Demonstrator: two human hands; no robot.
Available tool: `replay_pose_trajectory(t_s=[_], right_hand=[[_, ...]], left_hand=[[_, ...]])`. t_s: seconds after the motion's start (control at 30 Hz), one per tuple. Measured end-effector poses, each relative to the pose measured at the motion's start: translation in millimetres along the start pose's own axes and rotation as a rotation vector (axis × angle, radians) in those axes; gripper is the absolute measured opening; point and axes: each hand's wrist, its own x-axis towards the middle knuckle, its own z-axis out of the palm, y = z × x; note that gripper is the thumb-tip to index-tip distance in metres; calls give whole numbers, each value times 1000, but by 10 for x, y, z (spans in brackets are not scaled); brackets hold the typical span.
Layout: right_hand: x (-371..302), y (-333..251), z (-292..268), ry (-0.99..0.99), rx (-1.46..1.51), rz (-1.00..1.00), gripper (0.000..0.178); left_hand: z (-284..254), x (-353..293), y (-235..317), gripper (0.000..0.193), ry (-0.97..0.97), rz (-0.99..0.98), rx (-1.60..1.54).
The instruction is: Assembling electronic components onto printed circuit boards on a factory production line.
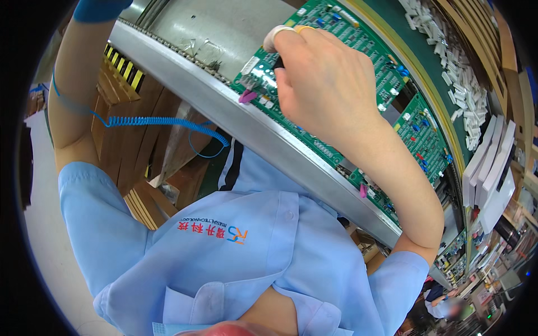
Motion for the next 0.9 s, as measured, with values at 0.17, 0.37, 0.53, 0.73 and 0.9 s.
replay_pose_trajectory(t_s=[0.17, 0.37, 0.53, 0.73, 0.9], right_hand=[[-4, 26, 97, 3, -71, -24, 24], [25, -121, 114, -12, -225, -23, 29], [-4, -124, 103, -43, -234, -22, 32], [-81, -15, -188, 24, -169, 11, 46], [-405, 51, -649, 69, 77, 307, 43]], left_hand=[[157, -410, -63, 22, -8, 50, -66], [81, -660, -50, 20, -118, 92, -86], [114, -703, -55, 19, -202, 15, -187], [332, -755, -147, 35, -332, -19, -212], [414, -941, -121, 55, -261, 532, 47]])
